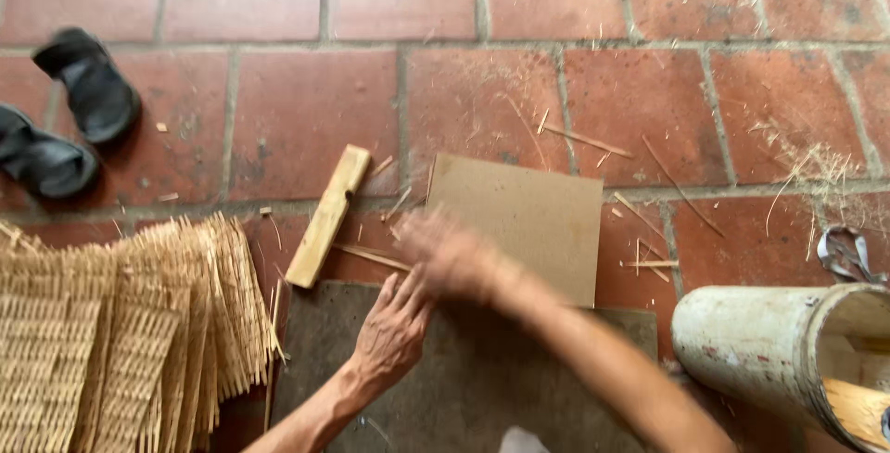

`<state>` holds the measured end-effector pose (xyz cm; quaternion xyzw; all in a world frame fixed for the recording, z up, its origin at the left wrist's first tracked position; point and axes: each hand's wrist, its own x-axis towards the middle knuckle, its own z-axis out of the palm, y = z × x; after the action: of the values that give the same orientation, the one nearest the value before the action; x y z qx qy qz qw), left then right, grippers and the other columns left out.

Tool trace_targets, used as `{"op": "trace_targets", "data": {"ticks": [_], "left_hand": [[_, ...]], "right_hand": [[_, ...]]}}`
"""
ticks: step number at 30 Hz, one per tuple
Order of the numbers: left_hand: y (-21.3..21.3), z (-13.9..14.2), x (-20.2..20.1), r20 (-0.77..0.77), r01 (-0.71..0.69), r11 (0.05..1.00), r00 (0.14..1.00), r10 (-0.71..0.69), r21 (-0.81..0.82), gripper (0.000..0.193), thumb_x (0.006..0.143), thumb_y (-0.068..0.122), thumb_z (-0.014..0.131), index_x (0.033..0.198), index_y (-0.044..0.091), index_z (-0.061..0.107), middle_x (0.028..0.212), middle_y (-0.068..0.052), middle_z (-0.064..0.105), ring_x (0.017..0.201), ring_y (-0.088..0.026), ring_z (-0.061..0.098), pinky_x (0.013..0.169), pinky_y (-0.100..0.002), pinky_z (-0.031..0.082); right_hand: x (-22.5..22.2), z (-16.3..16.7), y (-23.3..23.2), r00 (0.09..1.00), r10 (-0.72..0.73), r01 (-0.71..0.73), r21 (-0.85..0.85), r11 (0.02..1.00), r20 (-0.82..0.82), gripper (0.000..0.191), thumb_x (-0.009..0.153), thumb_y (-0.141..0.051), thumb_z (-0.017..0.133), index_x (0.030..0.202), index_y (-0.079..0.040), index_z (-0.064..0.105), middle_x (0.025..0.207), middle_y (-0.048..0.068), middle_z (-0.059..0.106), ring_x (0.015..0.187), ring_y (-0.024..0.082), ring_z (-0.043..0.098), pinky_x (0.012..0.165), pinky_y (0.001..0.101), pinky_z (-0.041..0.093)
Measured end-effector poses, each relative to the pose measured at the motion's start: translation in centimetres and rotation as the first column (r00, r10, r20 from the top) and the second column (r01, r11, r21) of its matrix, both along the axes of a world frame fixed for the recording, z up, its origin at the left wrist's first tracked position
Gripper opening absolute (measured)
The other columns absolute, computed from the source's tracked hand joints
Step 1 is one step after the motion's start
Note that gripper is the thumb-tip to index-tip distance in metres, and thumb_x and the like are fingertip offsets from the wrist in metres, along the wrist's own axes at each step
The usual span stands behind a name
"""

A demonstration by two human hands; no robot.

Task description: The person applies white adhesive to a cardboard sheet using a paint roller, then places a woven bamboo mat onto the adhesive and presses it down. The person repeats this process with additional mats, stacking the finished pieces.

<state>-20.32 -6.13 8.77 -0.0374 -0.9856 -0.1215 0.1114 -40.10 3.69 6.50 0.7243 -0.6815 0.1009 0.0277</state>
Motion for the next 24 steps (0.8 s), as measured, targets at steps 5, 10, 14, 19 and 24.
{"op": "trace_targets", "data": {"ticks": [5,10,14,19,24], "left_hand": [[0.3,0.0,0.5,0.125,-0.011,1.0,0.992,0.007,0.029,0.051,0.082,0.003,0.051,0.133,-0.005,0.054,0.157,-0.021,0.04,0.149,-0.037,0.031,0.118,-0.055,0.027],[1.2,0.3,0.1,0.12,-0.06,0.989,0.992,0.044,0.139,0.032,0.086,0.002,0.049,0.115,-0.001,0.061,0.153,-0.021,0.045,0.146,-0.039,0.037,0.115,-0.056,0.032],[1.4,0.2,-0.2,0.103,-0.059,0.995,0.993,0.05,0.084,0.027,0.089,0.004,0.047,0.112,-0.001,0.061,0.152,-0.022,0.048,0.143,-0.039,0.042,0.112,-0.054,0.036],[1.3,0.3,-0.3,0.17,-0.094,0.983,0.983,0.066,0.158,0.023,0.094,0.007,0.046,0.11,0.001,0.061,0.152,-0.017,0.05,0.143,-0.036,0.043,0.112,-0.052,0.037],[1.1,-0.1,-0.7,0.166,-0.076,0.987,0.985,0.052,0.144,0.024,0.091,0.007,0.048,0.11,0.002,0.062,0.152,-0.018,0.047,0.144,-0.037,0.04,0.113,-0.053,0.035]], "right_hand": [[-17.1,1.4,11.9,0.56,-0.829,0.828,-0.033,0.559,-0.002,0.057,0.106,-0.044,0.053,0.14,0.002,0.052,0.152,0.026,0.044,0.145,0.042,0.038,0.113,0.0614,0.026],[-9.5,3.1,17.0,0.46,-0.88,0.864,-0.286,0.414,0.115,0.06,0.118,-0.042,0.044,0.152,0.006,0.043,0.165,0.027,0.031,0.16,0.043,0.026,0.125,0.0696,0.015],[-0.9,3.8,16.2,0.67,-0.743,0.74,-0.086,0.667,0.004,0.076,0.105,-0.052,0.04,0.156,0.004,0.033,0.168,0.023,0.022,0.158,0.037,0.016,0.12,0.0716,0.003],[-1.3,6.9,16.2,0.535,-0.831,0.771,-0.491,0.406,0.152,0.08,0.114,-0.056,0.033,0.166,0.005,0.027,0.175,0.022,0.016,0.165,0.036,0.013,0.128,0.0736,0.008],[0.1,3.0,10.4,0.642,-0.766,0.765,0.044,0.642,0.013,0.08,0.102,-0.055,0.044,0.156,0.003,0.034,0.168,0.021,0.02,0.156,0.036,0.016,0.117,0.0735,0.011]]}}
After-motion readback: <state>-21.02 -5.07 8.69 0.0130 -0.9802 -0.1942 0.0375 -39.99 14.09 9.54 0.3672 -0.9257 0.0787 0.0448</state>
